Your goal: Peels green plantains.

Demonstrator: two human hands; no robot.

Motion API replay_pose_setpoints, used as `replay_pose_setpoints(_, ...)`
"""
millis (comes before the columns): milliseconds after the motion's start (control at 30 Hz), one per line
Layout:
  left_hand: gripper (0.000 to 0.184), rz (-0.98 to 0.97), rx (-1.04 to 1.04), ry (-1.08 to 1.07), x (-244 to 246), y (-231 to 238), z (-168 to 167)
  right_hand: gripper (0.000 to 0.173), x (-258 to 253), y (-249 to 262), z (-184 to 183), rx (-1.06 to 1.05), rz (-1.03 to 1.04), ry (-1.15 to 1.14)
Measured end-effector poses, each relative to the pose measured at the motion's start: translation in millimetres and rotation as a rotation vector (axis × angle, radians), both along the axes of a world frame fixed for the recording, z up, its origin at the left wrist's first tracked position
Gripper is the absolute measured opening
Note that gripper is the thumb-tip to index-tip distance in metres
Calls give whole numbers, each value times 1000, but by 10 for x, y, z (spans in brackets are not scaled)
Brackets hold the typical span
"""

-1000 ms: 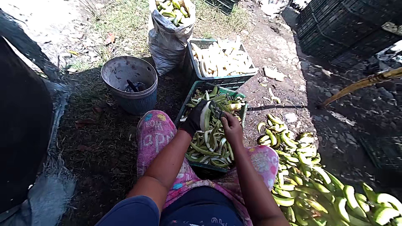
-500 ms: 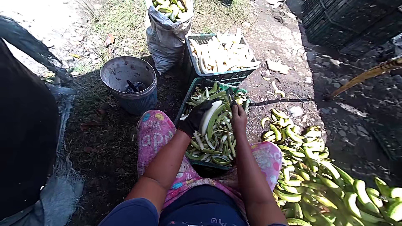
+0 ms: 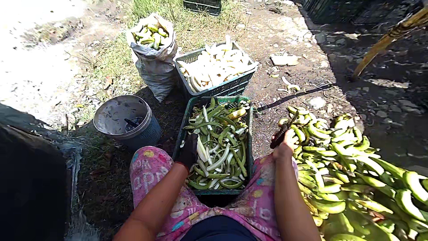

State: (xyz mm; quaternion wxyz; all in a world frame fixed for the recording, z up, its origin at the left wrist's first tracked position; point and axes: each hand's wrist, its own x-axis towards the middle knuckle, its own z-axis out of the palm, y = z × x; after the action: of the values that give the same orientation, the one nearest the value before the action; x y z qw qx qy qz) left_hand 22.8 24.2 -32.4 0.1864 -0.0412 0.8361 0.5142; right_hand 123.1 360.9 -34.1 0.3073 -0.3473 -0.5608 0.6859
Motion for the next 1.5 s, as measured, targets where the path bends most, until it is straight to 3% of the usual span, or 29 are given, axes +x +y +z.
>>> replay_pose_setpoints(133, 47, -392, -530, 229, -278, 87, 146, 54, -124, -62, 88, -84, -14, 8)
replay_pose_setpoints(233, 65, -470, -581, 414, -925, 228, 351, 52, -169, -104, 121, -101, 10, -4)
replay_pose_setpoints(333, 51, -217, -295, 548, -1453, 550, 1146, 53, -160, -165, 239, -106, 12, -39)
replay_pose_setpoints(433, 42, -17, 280, 425, -1520, 847, 1660, 57, 2, -289, 502, -86, 60, -100)
replay_pose_setpoints(500, 34, -13, 483, 242, -1444, 978, 1500, 59, 80, -335, 622, -91, 65, -87)
replay_pose_setpoints(567, 41, -297, 199, 356, -1216, 916, 970, 60, 64, -301, 527, -55, 61, -40)
replay_pose_setpoints(633, 58, -600, -241, 577, -628, 952, 534, 55, -33, -196, 435, -81, 43, 8)
replay_pose_setpoints(700, 76, -838, -538, 697, 22, 908, 75, 54, -102, -125, 426, -169, 41, 23)
replay_pose_setpoints(800, 80, -1070, -676, 880, 669, 751, -465, 59, -146, -78, 389, -249, 32, 93)
replay_pose_setpoints(867, 68, -1123, -685, 936, 718, 648, -666, 56, -64, -46, 403, -227, 25, 213)
replay_pose_setpoints(967, 59, -1037, -720, 929, 531, 607, -681, 40, 293, 132, 524, -69, -106, 318)
replay_pose_setpoints(1067, 70, -993, -670, 841, 380, 493, -451, 43, 826, 590, 308, 43, -310, 43)
replay_pose_setpoints(1200, 77, -919, -543, 871, 332, 202, -219, 44, 1609, 1362, -612, 3, -401, -698)
replay_pose_setpoints(1300, 76, -764, -593, 802, 325, 9, -122, 57, 2058, 1772, -1345, -74, -309, -1025)
replay_pose_setpoints(1400, 76, -610, -618, 734, 237, -141, -152, 58, 2264, 1999, -1945, -197, -327, -871)
replay_pose_setpoints(1500, 79, -509, -595, 733, 83, -152, -169, 58, 2273, 2090, -1998, -216, -374, -891)
